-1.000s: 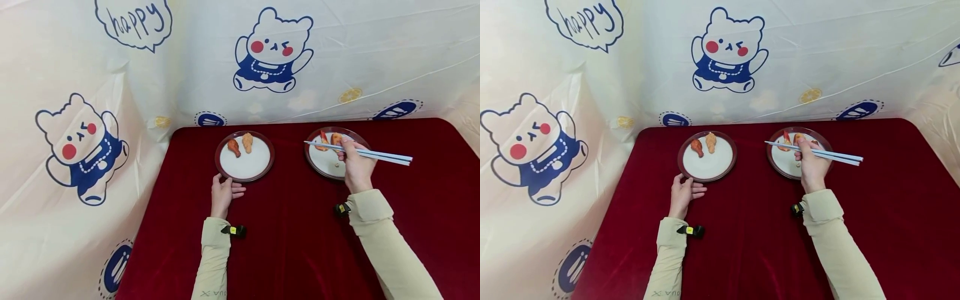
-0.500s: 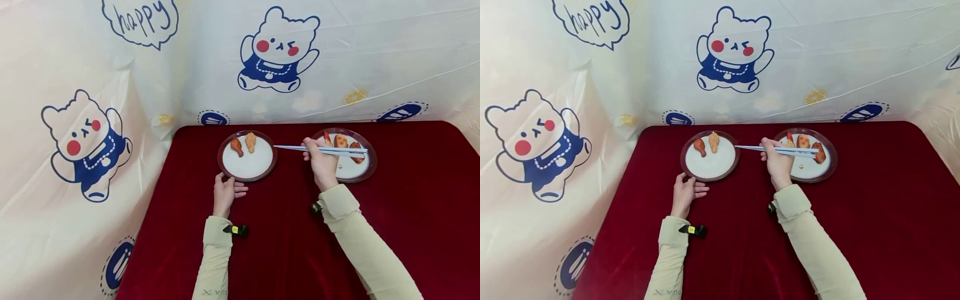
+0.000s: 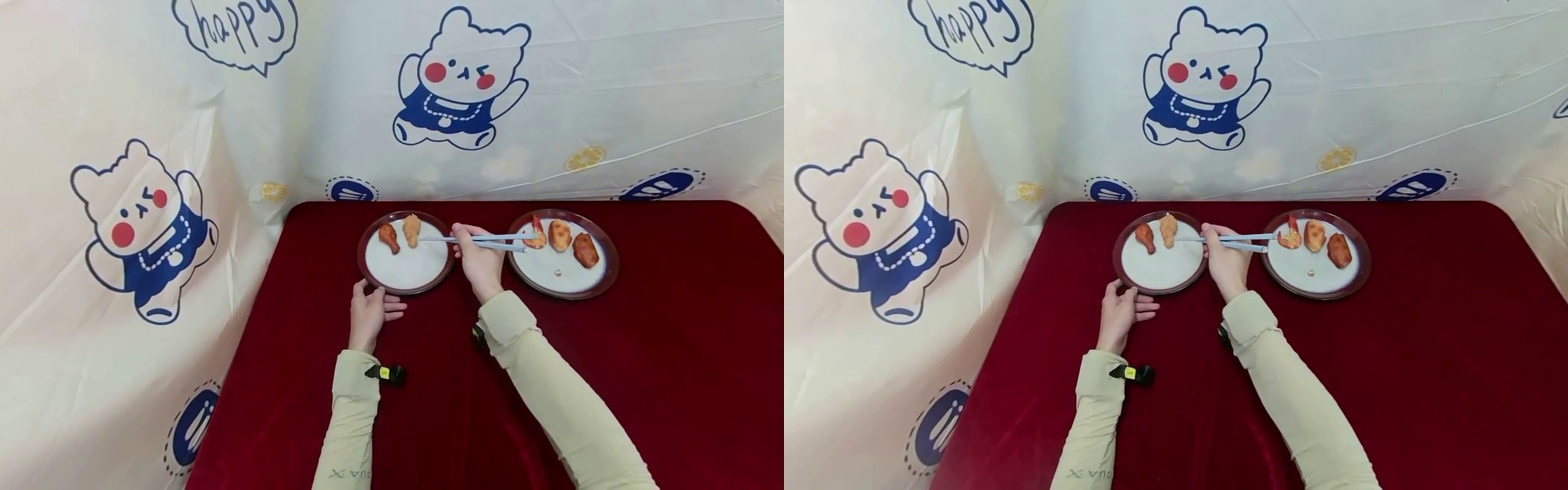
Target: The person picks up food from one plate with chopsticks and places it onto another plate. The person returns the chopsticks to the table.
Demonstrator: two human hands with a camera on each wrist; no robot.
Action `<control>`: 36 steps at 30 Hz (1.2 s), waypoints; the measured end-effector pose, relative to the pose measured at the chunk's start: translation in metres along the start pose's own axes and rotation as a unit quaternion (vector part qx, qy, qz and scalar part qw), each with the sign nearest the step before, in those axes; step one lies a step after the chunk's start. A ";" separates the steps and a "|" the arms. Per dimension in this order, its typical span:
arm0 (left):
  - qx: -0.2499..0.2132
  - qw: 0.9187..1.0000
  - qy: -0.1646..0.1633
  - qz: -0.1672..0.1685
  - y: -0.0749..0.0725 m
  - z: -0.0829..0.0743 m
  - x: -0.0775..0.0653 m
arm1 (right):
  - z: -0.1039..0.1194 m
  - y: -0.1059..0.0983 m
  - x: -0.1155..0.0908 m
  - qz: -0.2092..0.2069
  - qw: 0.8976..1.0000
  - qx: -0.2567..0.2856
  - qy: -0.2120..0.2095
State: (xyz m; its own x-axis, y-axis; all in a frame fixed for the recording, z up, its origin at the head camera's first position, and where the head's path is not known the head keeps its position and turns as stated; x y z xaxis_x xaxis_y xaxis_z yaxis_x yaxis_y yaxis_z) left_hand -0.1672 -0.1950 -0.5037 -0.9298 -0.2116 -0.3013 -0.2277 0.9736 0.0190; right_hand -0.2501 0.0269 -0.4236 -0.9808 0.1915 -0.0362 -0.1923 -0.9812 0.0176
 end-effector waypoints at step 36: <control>-0.001 1.000 0.007 -0.007 -0.001 0.000 0.001 | -0.011 0.040 0.004 -0.008 0.999 -0.053 0.001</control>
Point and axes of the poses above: each hand's wrist, its own x-axis towards the middle knuckle, its own y-axis out of the palm, z = x × y, the point moved 6 cm from there along x, towards the middle knuckle, and after that the axes turned 2 degrees about z, right-handed, at the moved point
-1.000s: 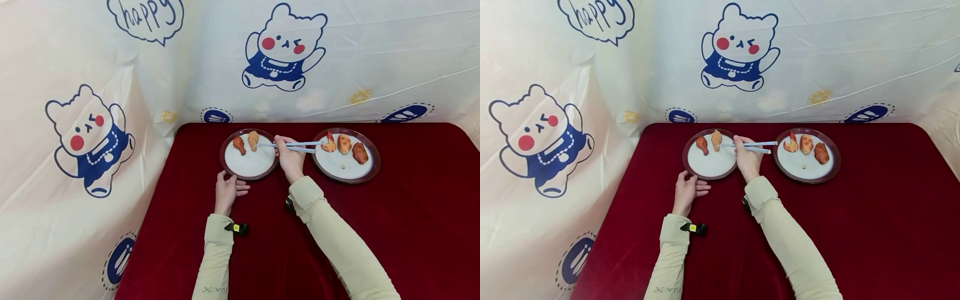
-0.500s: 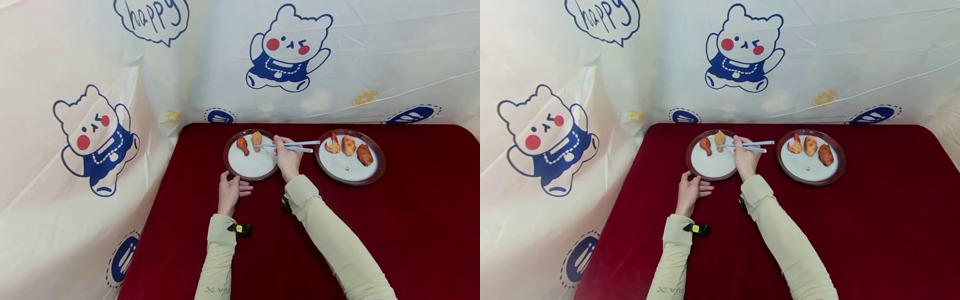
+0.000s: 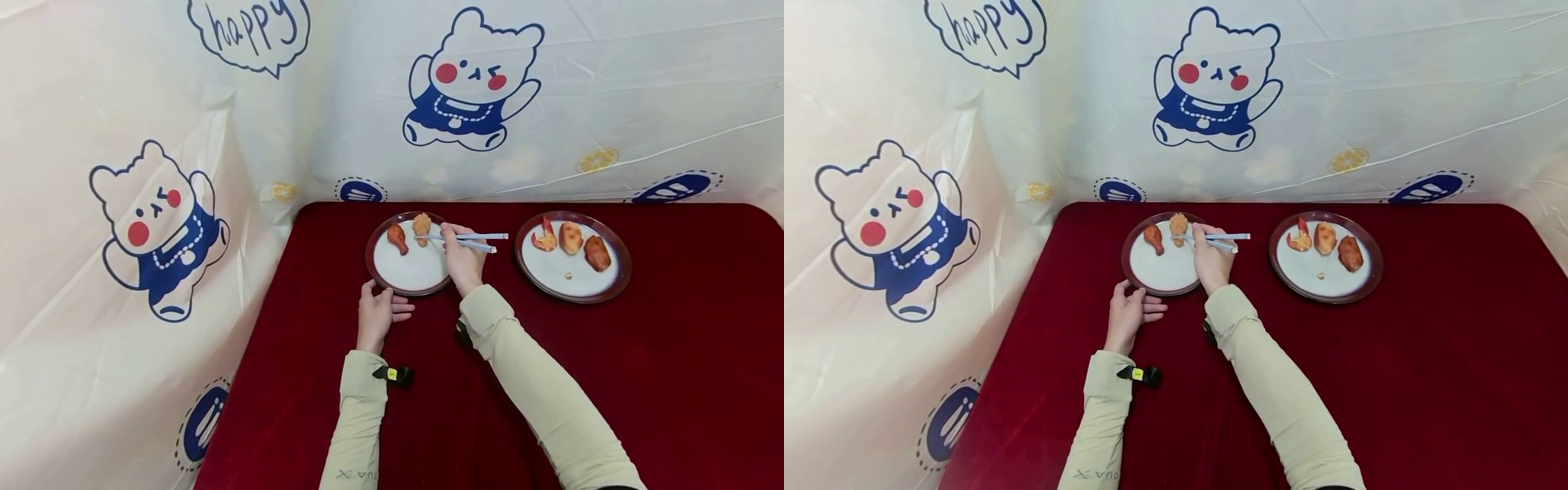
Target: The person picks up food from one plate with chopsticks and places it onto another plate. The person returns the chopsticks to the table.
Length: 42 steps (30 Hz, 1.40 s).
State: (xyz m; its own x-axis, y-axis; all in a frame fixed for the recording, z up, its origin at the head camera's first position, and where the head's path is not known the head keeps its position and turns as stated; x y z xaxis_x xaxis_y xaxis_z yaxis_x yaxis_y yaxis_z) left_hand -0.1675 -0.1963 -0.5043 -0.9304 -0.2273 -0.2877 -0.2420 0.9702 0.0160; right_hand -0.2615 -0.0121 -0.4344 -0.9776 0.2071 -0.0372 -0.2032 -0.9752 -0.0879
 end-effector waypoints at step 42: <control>0.007 1.000 0.000 -0.006 0.002 -0.002 -0.003 | -0.012 -0.080 -0.004 0.079 0.994 -0.072 -0.031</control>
Point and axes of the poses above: each hand's wrist, its own x-axis towards the middle knuckle, its own y-axis out of the palm, z = x × y, the point moved 6 cm from there along x, towards the middle knuckle, and after that the axes turned 2 degrees about z, right-handed, at the moved point
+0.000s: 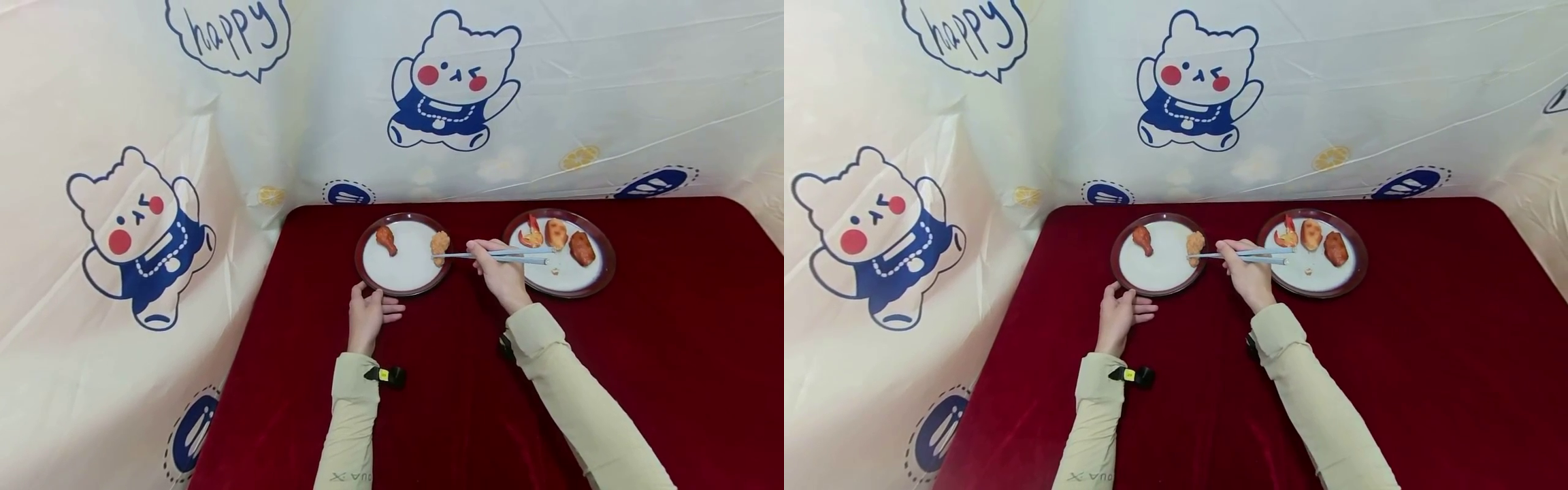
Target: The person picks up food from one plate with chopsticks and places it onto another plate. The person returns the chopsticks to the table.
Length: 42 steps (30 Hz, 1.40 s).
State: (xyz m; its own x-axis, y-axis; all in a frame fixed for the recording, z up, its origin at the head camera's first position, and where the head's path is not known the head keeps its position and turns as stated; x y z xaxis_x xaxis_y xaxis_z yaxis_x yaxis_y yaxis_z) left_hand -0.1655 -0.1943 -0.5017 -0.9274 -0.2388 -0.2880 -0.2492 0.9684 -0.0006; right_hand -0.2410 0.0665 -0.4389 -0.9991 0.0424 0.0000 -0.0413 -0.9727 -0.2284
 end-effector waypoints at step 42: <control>0.002 1.000 -0.010 0.020 0.002 -0.013 -0.008 | 0.034 -0.009 -0.027 -0.006 0.997 0.019 -0.073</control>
Point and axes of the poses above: each hand's wrist, its own x-axis towards the middle knuckle, its own y-axis out of the palm, z = x × y, the point moved 6 cm from there along x, towards the middle knuckle, and after that the axes turned 2 degrees about z, right-handed, at the moved point
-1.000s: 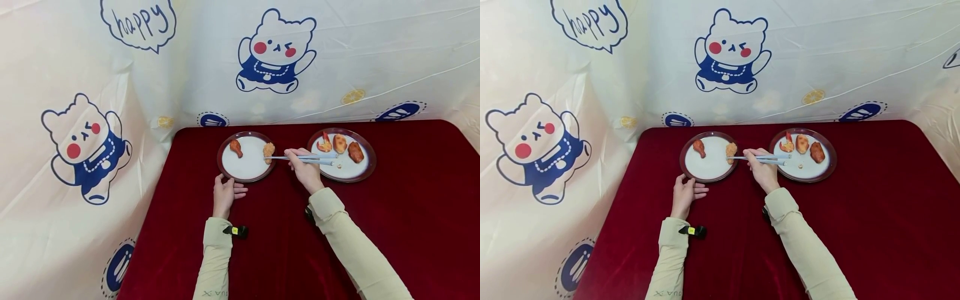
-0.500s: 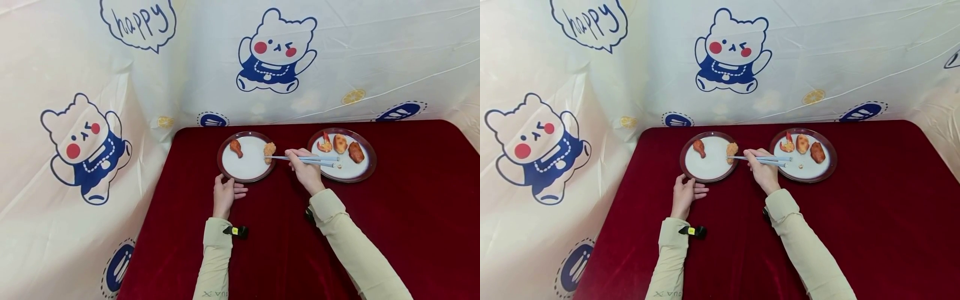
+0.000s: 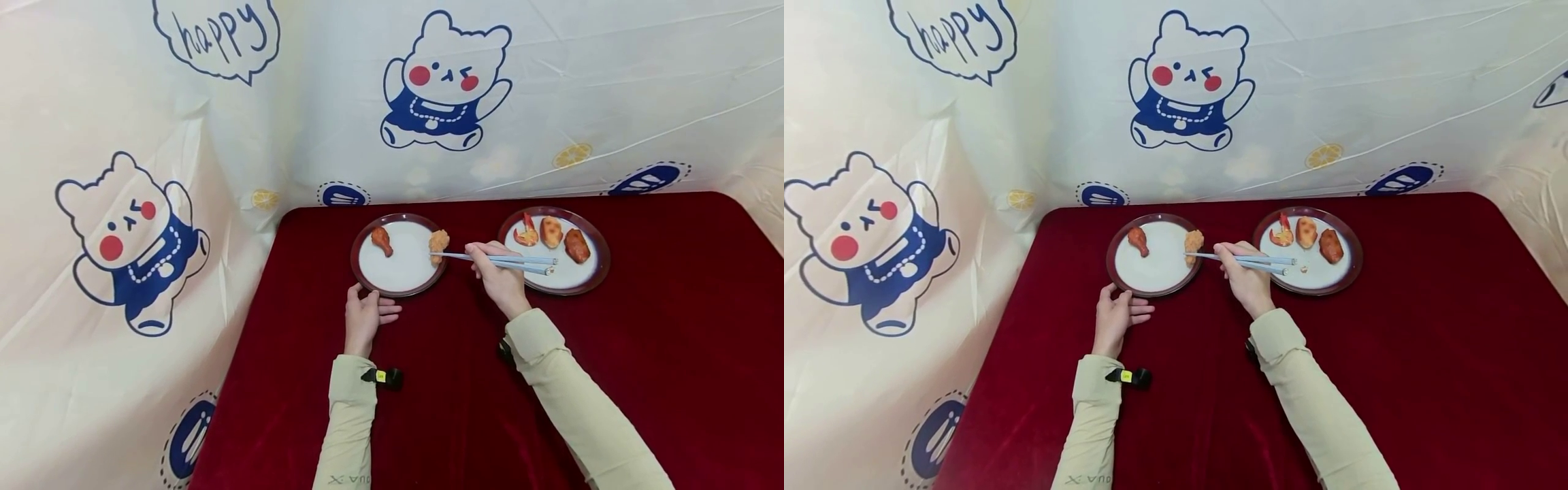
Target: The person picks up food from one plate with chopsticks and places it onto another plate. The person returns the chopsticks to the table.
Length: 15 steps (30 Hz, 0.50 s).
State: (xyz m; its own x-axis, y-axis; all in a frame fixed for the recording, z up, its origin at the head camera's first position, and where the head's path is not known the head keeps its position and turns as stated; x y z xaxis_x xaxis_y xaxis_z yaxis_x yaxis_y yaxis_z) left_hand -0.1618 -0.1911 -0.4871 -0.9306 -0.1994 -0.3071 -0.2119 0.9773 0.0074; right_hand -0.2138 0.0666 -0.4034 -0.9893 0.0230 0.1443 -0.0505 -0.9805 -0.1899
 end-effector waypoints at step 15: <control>0.000 1.000 0.008 -0.016 -0.002 0.015 0.011 | 0.010 -0.007 -0.002 -0.020 0.999 0.008 -0.028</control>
State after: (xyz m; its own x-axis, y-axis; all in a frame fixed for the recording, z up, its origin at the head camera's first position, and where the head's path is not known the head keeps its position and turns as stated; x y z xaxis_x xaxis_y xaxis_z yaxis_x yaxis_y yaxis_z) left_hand -0.1669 -0.1937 -0.5045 -0.9279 -0.2315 -0.2921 -0.2416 0.9704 -0.0015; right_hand -0.2105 0.0714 -0.3923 -0.9771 0.0519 0.2064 -0.0875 -0.9821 -0.1670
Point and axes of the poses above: each hand's wrist, its own x-axis towards the middle knuckle, its own y-axis out of the palm, z = x × y, the point moved 6 cm from there along x, towards the middle knuckle, and after that the axes turned 2 degrees about z, right-handed, at the moved point
